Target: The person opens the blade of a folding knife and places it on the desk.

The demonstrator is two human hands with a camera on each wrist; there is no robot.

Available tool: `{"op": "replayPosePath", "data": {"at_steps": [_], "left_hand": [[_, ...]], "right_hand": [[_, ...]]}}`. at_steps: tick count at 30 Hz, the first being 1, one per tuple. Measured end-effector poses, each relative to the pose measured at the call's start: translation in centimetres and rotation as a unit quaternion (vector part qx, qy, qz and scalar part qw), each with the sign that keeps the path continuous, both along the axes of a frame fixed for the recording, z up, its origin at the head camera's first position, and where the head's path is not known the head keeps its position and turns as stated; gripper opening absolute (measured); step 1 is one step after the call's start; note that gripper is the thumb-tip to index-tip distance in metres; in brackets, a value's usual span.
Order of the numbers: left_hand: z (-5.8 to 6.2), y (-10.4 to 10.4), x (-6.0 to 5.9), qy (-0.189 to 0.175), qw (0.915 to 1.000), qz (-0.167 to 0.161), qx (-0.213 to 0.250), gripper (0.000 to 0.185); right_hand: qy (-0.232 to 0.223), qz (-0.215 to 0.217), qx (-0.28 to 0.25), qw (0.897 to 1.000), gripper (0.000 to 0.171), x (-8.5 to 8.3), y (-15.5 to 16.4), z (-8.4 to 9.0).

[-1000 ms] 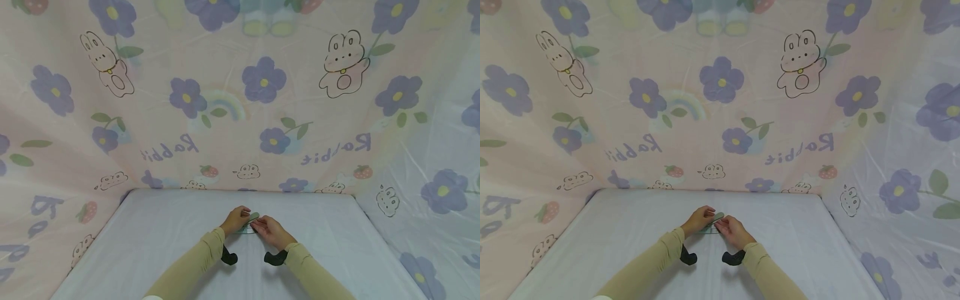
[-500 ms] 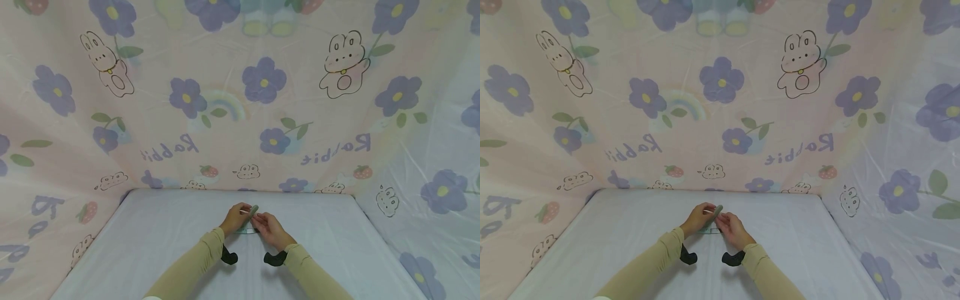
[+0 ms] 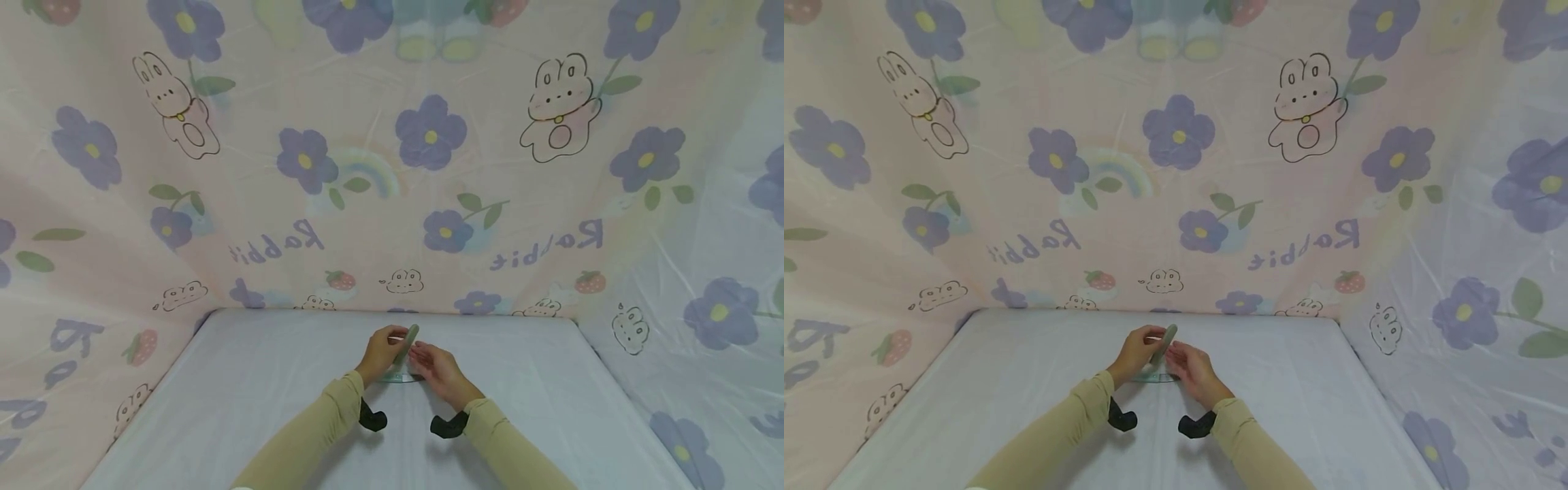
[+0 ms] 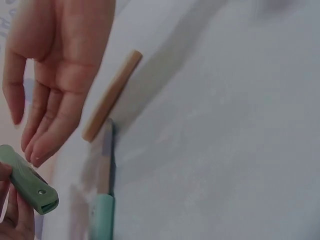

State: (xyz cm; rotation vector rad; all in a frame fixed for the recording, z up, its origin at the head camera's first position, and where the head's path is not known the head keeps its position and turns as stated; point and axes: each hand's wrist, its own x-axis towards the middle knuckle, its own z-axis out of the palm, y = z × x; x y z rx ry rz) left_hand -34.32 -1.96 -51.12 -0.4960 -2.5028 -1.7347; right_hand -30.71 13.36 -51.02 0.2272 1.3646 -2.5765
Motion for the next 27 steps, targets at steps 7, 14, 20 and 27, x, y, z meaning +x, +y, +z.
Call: {"op": "replayPosePath", "data": {"at_steps": [7, 14, 20, 27], "left_hand": [[2.0, 0.2, 1.0, -0.019, 0.9967, -0.033, 0.072, 0.026], [5.0, 0.1, 3.1, -0.042, 0.9882, -0.061, 0.134, 0.028], [3.5, 0.1, 2.6, -0.095, 0.9769, -0.074, 0.176, 0.030], [2.7, -0.1, 3.7, -0.147, 0.9669, -0.071, 0.196, 0.029]], "right_hand": [[0.060, -0.032, 0.112, 0.991, 0.034, 0.5, -0.2, 0.9], [0.094, -0.056, 0.154, 0.982, 0.036, 0.7, 0.3, 1.5], [0.097, -0.054, 0.155, 0.982, 0.033, 1.1, 0.8, 1.8], [0.096, -0.036, 0.149, 0.984, 0.027, 2.2, 0.9, 1.6]]}}
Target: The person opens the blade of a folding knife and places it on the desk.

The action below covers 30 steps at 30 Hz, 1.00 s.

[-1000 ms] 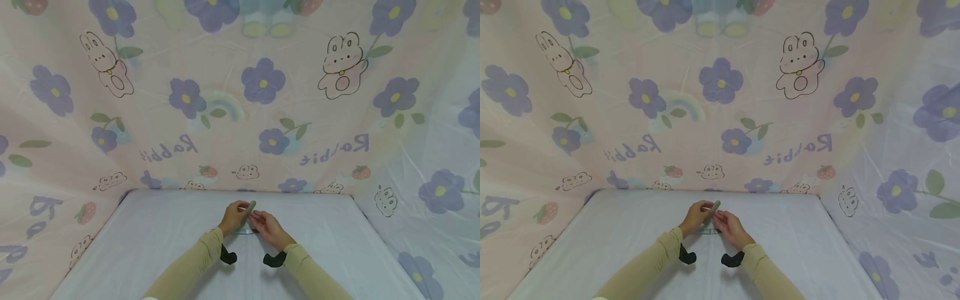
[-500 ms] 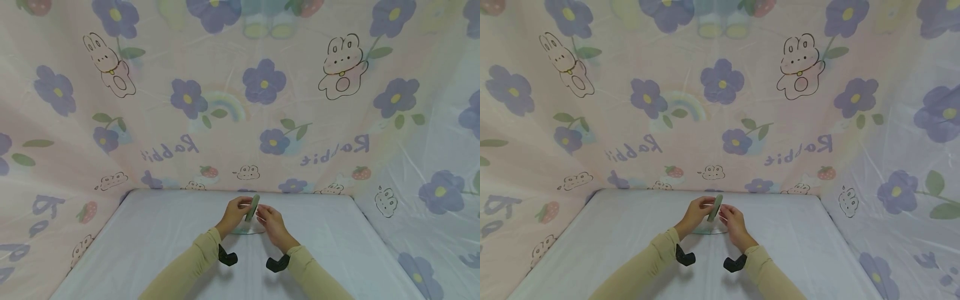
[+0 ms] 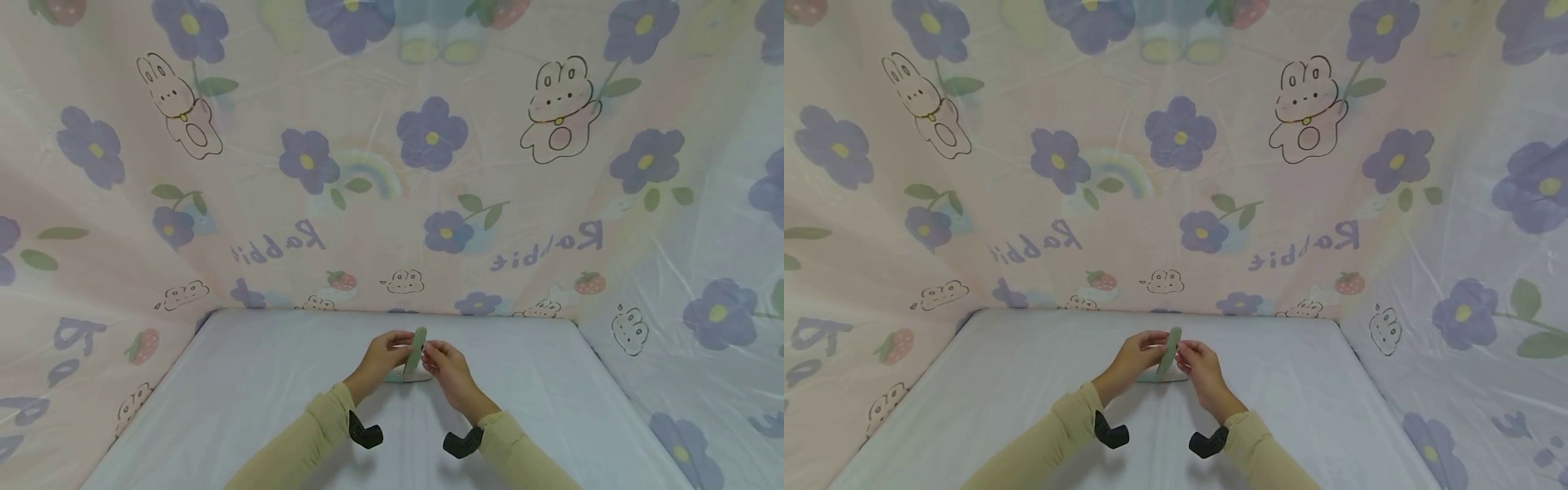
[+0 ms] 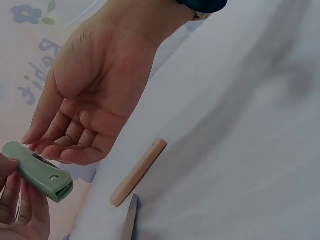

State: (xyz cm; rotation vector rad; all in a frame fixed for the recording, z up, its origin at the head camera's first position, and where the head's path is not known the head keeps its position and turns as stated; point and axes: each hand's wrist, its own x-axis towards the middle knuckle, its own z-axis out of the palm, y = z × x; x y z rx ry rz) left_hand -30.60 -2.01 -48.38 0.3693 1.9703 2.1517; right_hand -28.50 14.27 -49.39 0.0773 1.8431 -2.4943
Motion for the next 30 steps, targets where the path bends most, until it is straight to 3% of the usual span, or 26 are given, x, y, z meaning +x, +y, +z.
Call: {"op": "replayPosePath", "data": {"at_steps": [11, 20, 30], "left_hand": [[-1.3, -0.4, 1.7, -0.025, 0.9995, -0.018, 0.007, 0.032], [-2.8, -1.0, 3.0, -0.071, 0.9953, -0.034, 0.056, 0.036], [-4.1, -2.1, 4.8, -0.097, 0.9923, -0.061, 0.046, 0.039]], "right_hand": [[-0.021, 0.045, 0.030, 0.998, 0.026, 1.3, 0.4, -1.2], [-0.008, 0.109, 0.015, 0.994, 0.019, 2.4, 0.5, -2.3], [-0.029, 0.143, 0.053, 0.988, 0.035, 3.3, 0.3, -4.1]]}}
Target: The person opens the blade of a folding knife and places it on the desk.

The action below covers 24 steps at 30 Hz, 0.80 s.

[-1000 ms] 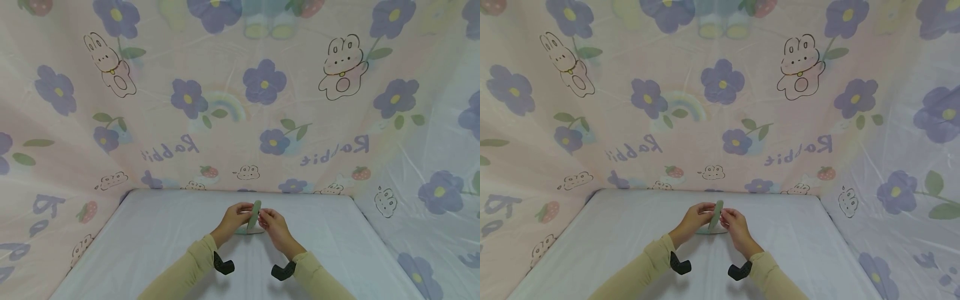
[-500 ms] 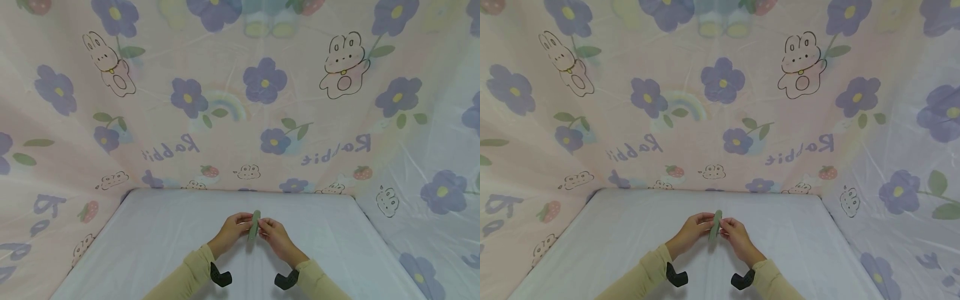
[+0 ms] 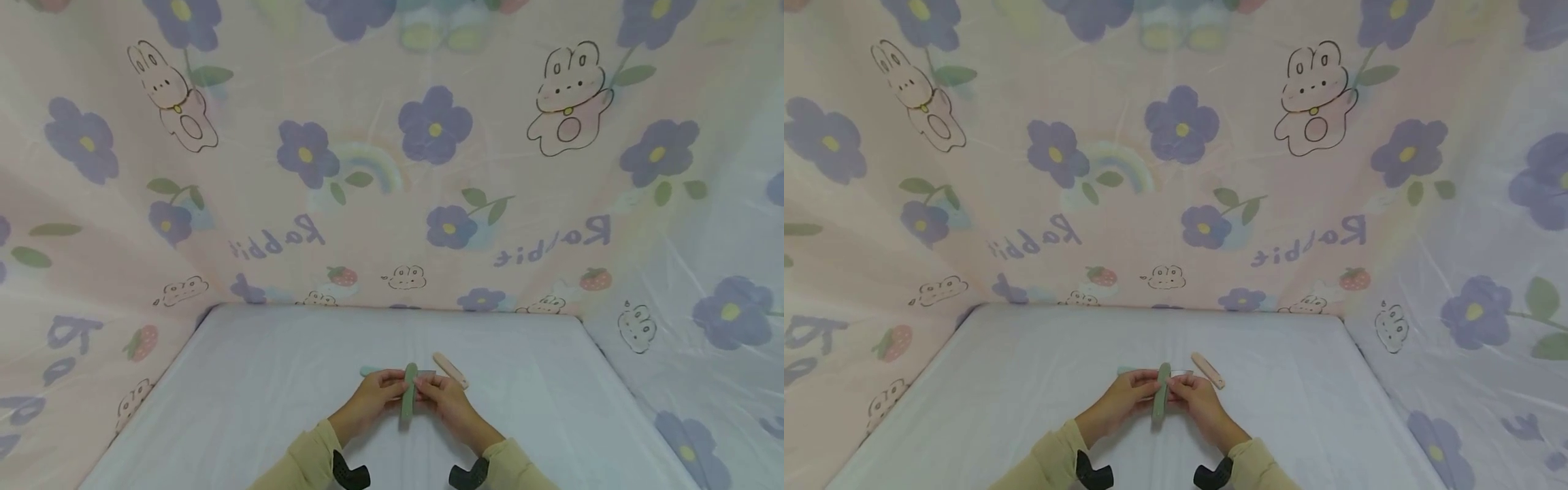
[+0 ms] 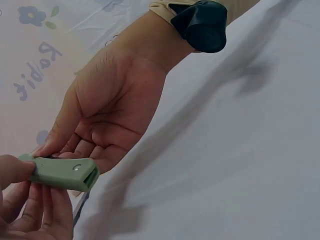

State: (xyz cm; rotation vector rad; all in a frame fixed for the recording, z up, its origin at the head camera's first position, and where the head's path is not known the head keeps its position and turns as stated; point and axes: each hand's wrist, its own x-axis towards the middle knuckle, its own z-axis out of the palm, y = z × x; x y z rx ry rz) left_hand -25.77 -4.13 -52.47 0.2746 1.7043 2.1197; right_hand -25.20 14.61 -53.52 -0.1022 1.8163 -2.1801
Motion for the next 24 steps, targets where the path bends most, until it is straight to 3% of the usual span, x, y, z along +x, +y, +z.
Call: {"op": "replayPosePath", "data": {"at_steps": [12, 24], "left_hand": [[-1.8, -0.9, 1.8, -0.038, 0.9991, -0.020, 0.002, 0.031], [-1.2, -0.6, 2.2, -0.074, 0.9972, -0.008, -0.006, 0.031]], "right_hand": [[-0.023, 0.025, 0.032, 0.999, 0.032, 1.4, -0.4, -1.3], [-0.032, 0.034, 0.031, 0.998, 0.032, 1.9, -0.1, -1.0]]}}
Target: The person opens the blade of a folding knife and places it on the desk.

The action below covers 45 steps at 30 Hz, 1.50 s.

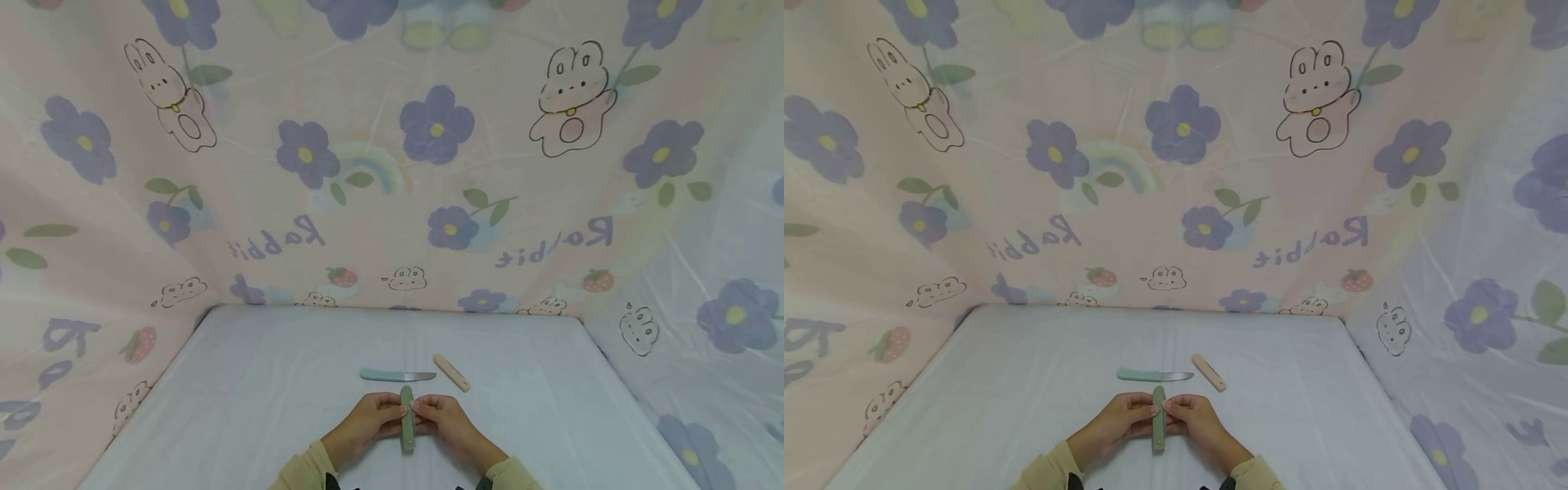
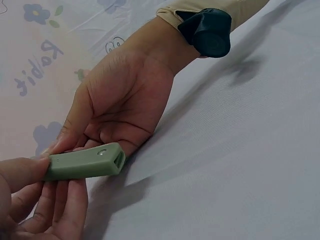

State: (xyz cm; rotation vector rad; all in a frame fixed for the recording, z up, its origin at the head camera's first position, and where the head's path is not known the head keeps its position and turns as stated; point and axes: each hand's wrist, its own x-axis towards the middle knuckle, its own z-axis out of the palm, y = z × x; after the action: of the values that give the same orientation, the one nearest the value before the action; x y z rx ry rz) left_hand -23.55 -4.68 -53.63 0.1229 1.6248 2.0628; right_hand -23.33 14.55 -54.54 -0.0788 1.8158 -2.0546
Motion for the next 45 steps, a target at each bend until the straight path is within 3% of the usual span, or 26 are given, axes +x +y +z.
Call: {"op": "replayPosePath", "data": {"at_steps": [14, 26, 36, 45], "left_hand": [[-0.4, -0.3, 0.2, 0.012, 0.9998, -0.008, 0.013, 0.034], [-0.1, -0.1, 0.4, 0.017, 0.9997, -0.004, 0.014, 0.033], [-0.5, -0.4, 0.2, 0.018, 0.9995, 0.009, 0.025, 0.036], [-0.4, -1.0, 0.2, 0.020, 0.9992, 0.027, 0.020, 0.037]], "right_hand": [[-0.011, -0.015, -0.032, 0.999, 0.033, 0.6, 0.3, -0.5], [0.003, 0.004, -0.033, 0.999, 0.034, 0.9, 0.8, 0.2], [0.006, -0.018, -0.051, 0.999, 0.025, 1.2, 1.1, 0.0], [0.001, -0.036, -0.057, 0.998, 0.027, 1.4, 1.7, -0.2]]}}
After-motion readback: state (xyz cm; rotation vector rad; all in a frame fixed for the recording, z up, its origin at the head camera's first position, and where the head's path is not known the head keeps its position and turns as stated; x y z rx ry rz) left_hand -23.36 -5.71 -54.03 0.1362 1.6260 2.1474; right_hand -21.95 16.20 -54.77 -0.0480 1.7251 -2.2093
